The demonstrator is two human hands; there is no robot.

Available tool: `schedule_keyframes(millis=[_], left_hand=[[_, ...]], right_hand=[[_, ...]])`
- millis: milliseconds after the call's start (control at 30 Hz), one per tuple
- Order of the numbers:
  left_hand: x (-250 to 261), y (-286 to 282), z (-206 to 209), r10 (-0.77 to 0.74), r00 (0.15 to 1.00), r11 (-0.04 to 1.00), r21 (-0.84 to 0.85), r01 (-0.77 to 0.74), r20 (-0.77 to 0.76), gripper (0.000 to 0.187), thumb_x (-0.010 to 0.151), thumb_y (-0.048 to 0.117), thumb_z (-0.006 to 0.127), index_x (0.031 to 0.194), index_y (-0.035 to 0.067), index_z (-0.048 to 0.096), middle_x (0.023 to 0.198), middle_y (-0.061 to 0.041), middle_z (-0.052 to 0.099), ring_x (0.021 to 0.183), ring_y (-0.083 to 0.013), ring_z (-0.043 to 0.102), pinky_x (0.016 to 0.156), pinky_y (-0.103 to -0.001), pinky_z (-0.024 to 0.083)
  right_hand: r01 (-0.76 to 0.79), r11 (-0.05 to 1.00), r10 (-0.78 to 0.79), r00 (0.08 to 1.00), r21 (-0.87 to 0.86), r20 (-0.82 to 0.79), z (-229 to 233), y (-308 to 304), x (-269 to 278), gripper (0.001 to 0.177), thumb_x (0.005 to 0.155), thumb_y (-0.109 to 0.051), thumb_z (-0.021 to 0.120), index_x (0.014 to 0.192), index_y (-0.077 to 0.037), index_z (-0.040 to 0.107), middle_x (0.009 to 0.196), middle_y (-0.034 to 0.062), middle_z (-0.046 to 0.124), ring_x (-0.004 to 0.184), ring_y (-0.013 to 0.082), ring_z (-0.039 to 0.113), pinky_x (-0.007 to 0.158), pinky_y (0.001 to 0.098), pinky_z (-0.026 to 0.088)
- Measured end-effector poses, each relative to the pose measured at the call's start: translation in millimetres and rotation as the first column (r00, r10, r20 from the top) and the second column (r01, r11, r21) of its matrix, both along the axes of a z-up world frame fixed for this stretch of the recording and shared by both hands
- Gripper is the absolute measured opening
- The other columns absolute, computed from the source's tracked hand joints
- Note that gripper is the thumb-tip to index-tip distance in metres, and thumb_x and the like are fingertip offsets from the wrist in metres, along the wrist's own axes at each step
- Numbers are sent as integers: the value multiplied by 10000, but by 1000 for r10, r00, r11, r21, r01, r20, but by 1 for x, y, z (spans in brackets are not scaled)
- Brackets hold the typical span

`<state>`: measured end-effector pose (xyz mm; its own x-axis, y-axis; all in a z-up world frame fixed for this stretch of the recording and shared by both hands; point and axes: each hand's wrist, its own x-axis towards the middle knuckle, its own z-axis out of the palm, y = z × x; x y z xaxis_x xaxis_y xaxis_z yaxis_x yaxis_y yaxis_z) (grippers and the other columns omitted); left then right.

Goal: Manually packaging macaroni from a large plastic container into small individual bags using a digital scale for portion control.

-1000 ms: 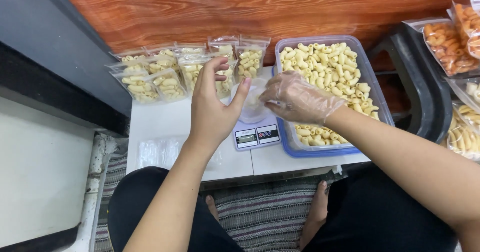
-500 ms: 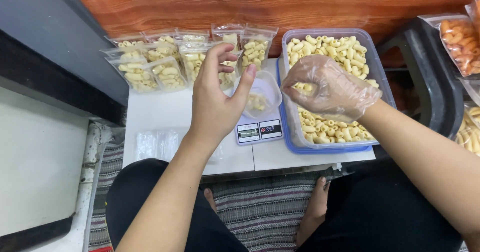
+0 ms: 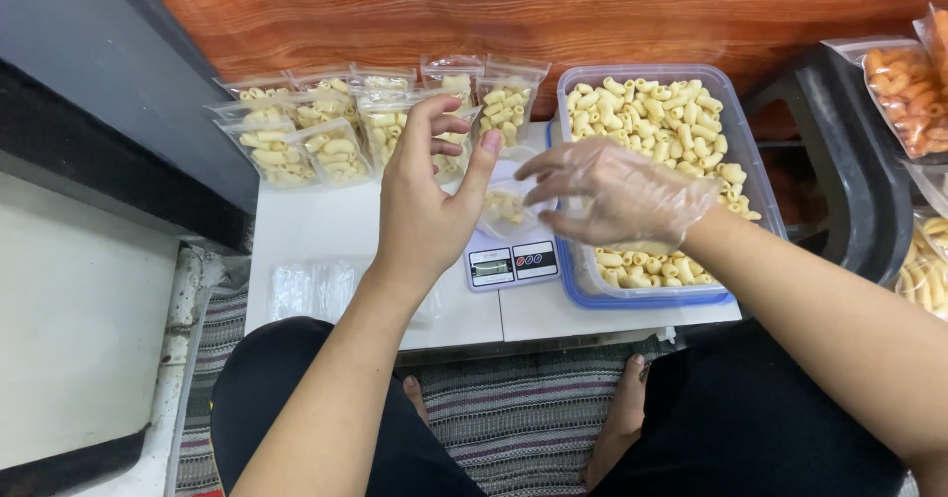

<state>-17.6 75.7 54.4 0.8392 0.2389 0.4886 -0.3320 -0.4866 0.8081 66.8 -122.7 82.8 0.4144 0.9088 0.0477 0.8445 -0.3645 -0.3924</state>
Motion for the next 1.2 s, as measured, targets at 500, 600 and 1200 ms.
schedule_keyframes(millis=[500, 600, 1200], left_hand=[[8, -5, -3, -46, 992, 995, 92, 35, 117, 682, 840, 422, 852, 1302, 39, 528, 1282, -186, 537, 1271, -433, 460, 1080, -543, 349], [3, -9, 0, -246, 962, 969, -17, 246, -117, 1023, 710, 353, 927, 1479, -27, 370, 1400, -351, 496, 1345, -580, 403, 1093, -678, 313], [11, -13, -5, -197, 803, 968, 17, 249, -562, 483, 767, 259, 800, 1191, 121, 613, 1115, -188, 751, 1065, -422, 706, 858, -465, 558]], right_hand=[[-82, 957, -85, 836, 277, 542, -9, -14, 20, 55, 921, -142, 696, 920, -87, 693, 1285, 169, 639, 1046, 316, 695, 783, 423, 548], [-9, 871, -123, 964, 491, 236, 1, -27, 13, 77, 949, -132, 625, 1021, -141, 650, 1304, 146, 626, 1142, 378, 658, 870, 462, 538], [347, 664, -620, 751, -662, -227, -31, -42, 21, 674, 935, -237, 678, 1555, -206, 415, 1502, 134, 539, 1315, 340, 585, 1101, 495, 480]])
